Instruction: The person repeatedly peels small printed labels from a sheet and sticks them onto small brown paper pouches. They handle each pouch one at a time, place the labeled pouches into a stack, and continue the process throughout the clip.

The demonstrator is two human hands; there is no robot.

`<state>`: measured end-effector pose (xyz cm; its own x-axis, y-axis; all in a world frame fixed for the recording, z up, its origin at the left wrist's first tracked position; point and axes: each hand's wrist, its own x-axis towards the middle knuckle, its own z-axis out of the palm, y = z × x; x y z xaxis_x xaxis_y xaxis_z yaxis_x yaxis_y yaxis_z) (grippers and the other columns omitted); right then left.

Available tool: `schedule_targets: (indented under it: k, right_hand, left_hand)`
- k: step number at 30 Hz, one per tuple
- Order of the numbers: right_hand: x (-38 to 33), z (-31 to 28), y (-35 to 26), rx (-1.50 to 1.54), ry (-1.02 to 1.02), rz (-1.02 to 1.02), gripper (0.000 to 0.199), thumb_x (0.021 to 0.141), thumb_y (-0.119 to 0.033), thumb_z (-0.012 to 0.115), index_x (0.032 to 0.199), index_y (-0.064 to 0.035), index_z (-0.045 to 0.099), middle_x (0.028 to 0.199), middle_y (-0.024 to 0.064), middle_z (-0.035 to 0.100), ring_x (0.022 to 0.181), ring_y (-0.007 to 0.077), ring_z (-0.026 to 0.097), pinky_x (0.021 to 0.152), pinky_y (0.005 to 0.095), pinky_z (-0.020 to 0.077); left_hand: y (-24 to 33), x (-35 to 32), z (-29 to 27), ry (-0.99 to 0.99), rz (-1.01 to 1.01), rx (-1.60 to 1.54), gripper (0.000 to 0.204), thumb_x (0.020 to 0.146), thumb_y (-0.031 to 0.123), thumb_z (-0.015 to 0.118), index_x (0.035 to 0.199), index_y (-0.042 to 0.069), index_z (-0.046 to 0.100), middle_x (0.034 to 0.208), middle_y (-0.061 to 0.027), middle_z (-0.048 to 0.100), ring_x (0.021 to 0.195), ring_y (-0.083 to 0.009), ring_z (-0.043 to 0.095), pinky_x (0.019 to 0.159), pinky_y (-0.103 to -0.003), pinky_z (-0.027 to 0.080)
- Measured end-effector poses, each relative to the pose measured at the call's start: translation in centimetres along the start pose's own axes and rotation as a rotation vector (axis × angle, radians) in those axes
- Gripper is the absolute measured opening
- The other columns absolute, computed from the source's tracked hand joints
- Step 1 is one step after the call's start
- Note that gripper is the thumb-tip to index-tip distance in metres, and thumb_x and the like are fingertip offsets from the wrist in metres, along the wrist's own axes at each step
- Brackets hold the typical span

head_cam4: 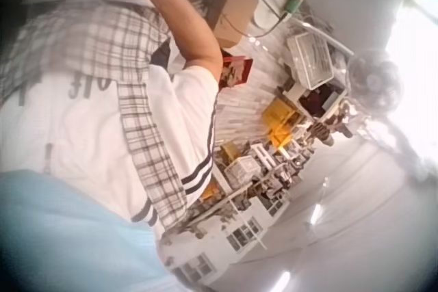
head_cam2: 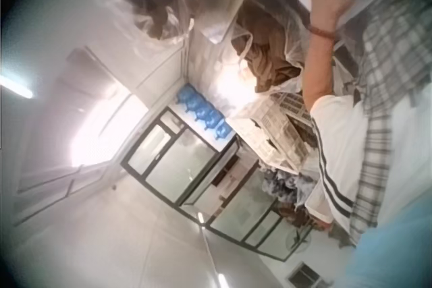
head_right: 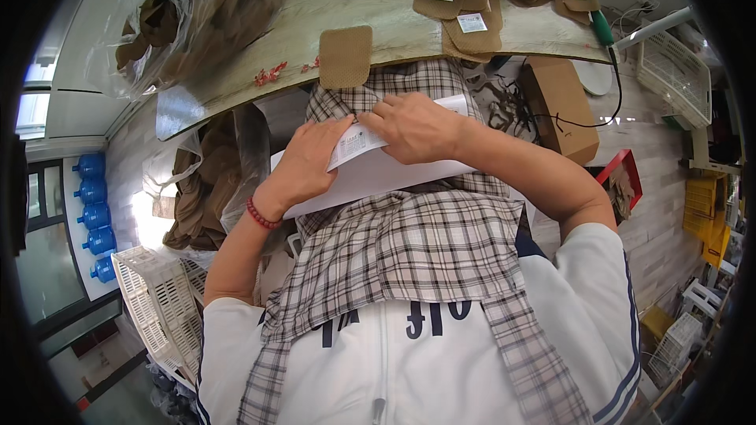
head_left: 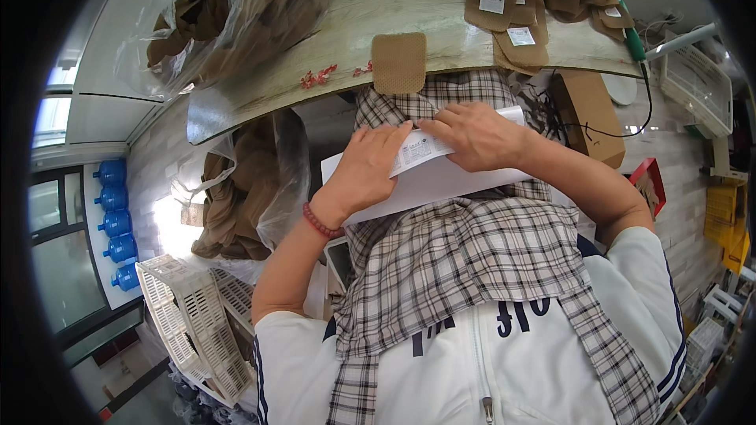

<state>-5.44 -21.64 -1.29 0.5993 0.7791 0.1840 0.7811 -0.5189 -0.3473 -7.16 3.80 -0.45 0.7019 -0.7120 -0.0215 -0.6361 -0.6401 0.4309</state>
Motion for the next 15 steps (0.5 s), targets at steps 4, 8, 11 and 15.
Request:
schedule_targets:
  k: [4,8,11,15]
  right_hand:
    - [-0.7,-0.9,0.7,-0.139,-0.159,0.128,0.030,0.089,-0.012,0.055,0.116,0.0014,0.058,0.091,0.0120,0.065,0.089,0.0264,0.066,0.076,0.0396,0.0535]
    - [-1.9,-0.5,2.4,-0.135,-0.084,0.094,0.028,0.091,-0.016,0.055,0.115,-0.0002,0.058,0.094,0.0111,0.064,0.090,0.0268,0.066,0.077,0.0390,0.0522]
    - [-2.6,0.4,3.9,-0.087,-0.077,0.113,0.036,0.091,-0.025,0.061,0.116,-0.0006,0.058,0.095,0.0111,0.063,0.089,0.0277,0.064,0.077,0.0388,0.0512]
    - [-2.8,-0.3,3.8,0.010,-0.069,0.245,0.065,0.085,-0.061,0.063,0.105,0.0002,0.061,0.091,0.0127,0.061,0.088,0.0307,0.063,0.075,0.0397,0.0510]
  left_hand:
    - [-1.6,-0.4,2.3,0.212,0.017,0.031,0.034,0.083,0.002,0.056,0.117,-0.001,0.054,0.095,-0.0155,0.063,0.086,-0.0334,0.064,0.076,-0.041,0.053]
    - [-0.5,0.1,2.6,0.244,-0.019,0.286,0.016,0.082,0.004,0.056,0.098,0.004,0.054,0.083,-0.0100,0.056,0.077,-0.0265,0.061,0.069,-0.038,0.052]
    - [-1.0,0.3,3.5,0.267,-0.028,0.350,0.018,0.081,0.005,0.056,0.099,0.005,0.054,0.082,-0.0087,0.055,0.076,-0.0252,0.060,0.067,-0.037,0.051]
    - [-1.8,-0.1,4.5,0.334,-0.020,0.320,0.018,0.080,0.005,0.056,0.098,0.005,0.055,0.081,-0.0083,0.054,0.074,-0.0249,0.058,0.066,-0.036,0.050]
